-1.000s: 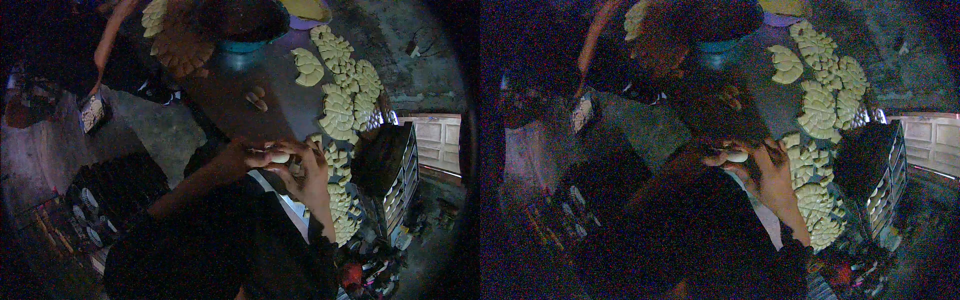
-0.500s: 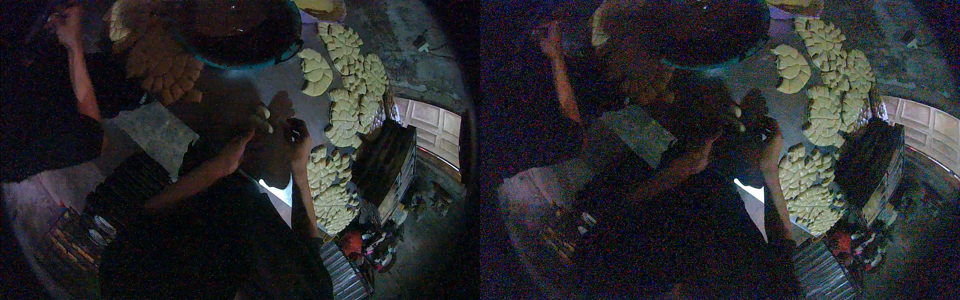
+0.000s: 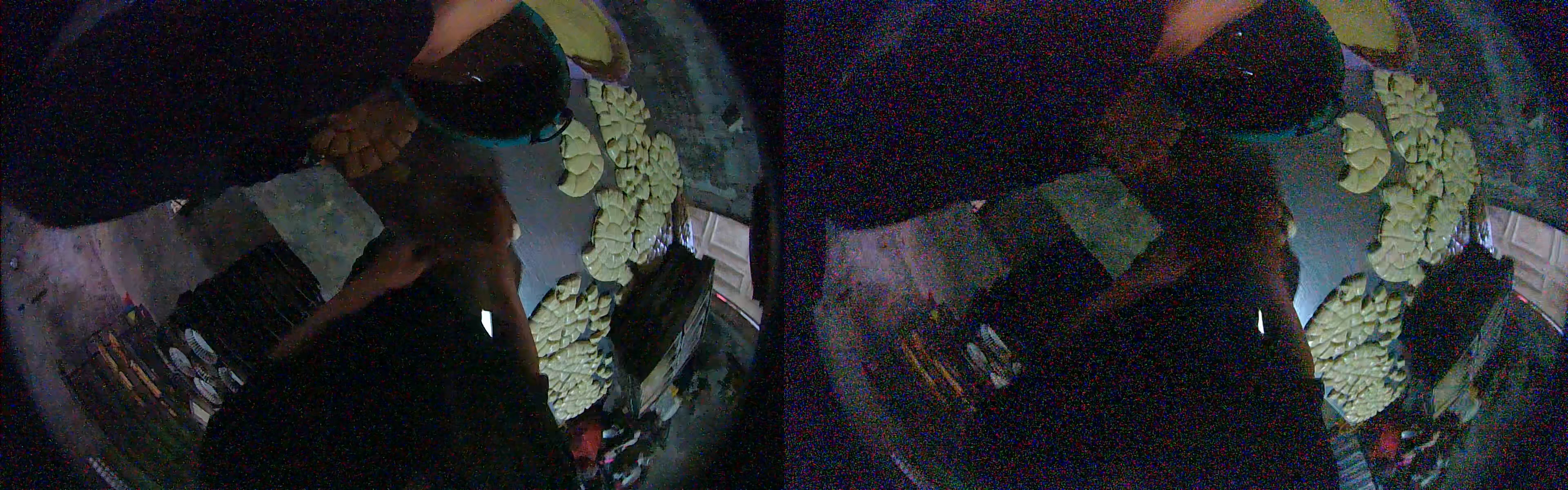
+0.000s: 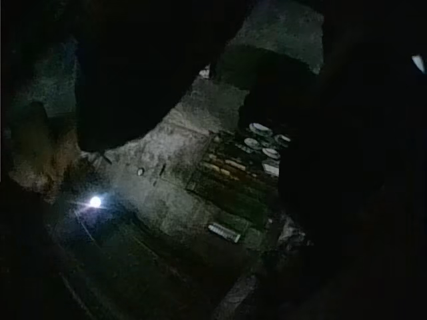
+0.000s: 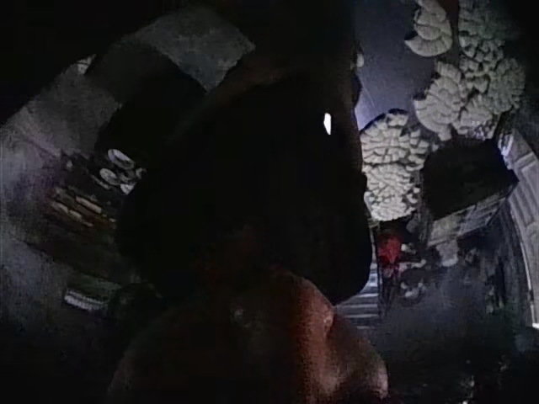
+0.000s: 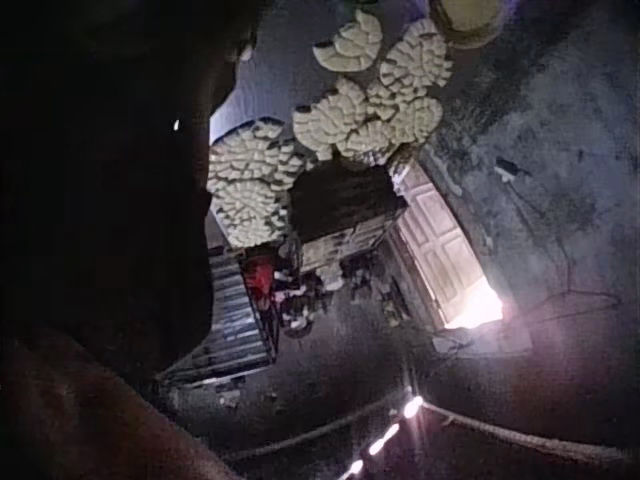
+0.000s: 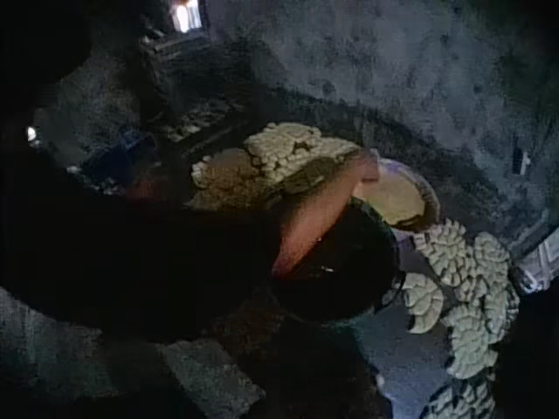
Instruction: The person prepares bread by hand, filling small pieces of dough with a dark mixture, folding them, and placing them into metal baking tins.
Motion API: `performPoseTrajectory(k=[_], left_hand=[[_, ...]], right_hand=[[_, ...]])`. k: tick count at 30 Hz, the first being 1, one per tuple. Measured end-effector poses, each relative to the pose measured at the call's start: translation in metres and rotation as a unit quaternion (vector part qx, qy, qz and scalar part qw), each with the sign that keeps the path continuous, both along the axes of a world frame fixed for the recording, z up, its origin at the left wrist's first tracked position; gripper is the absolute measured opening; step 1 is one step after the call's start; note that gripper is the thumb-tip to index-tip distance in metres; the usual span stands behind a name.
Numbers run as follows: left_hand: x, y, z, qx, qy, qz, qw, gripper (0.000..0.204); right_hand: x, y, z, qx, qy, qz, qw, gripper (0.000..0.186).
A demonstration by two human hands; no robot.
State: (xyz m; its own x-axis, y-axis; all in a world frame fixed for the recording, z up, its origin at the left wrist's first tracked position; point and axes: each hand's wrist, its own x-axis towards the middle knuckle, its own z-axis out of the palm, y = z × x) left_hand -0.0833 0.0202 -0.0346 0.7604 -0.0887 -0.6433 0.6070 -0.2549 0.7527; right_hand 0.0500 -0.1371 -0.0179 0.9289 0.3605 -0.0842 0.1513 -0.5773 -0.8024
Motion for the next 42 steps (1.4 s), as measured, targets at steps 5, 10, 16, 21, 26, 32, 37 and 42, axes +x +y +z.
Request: performPoseTrajectory(k=[5,10,16,21,26,32,37,42], left_hand=[[-0.041,0.017,0.009,0.192,-0.048,0.117,0.973,0.045],[-0.063,0.002,0.042,0.207,-0.189,0.317,0.906,0.035],[-0.06,-0.067,0.114,0.058,-0.344,0.335,0.875,0.022],[-0.047,-0.138,0.158,-0.026,-0.431,0.26,0.864,0.015],[-0.03,-0.172,0.19,0.008,-0.547,0.208,0.811,0.025],[0.019,-0.166,0.167,-0.154,-0.773,0.026,0.615,0.044],[0.046,-0.168,0.125,-0.391,-0.653,0.196,0.619,0.05],[0.096,-0.128,0.114,-0.341,-0.572,0.271,0.695,0.077]], right_hand=[[0.003,0.102,0.015,0.089,-0.05,0.133,0.986,0.032],[-0.022,0.093,0.05,0.158,0.009,0.14,0.977,0.031],[-0.095,-0.046,0.13,0.319,0.156,0.085,0.931,0.032],[-0.124,-0.116,0.148,0.338,-0.053,-0.019,0.939,0.027],[-0.141,-0.155,0.16,0.402,0.057,-0.16,0.9,0.022],[-0.138,-0.14,0.179,0.496,0.135,-0.058,0.856,0.06],[-0.094,-0.1,0.19,0.38,0.012,-0.002,0.925,0.063],[-0.025,-0.053,0.191,0.511,0.213,0.001,0.833,0.064]])
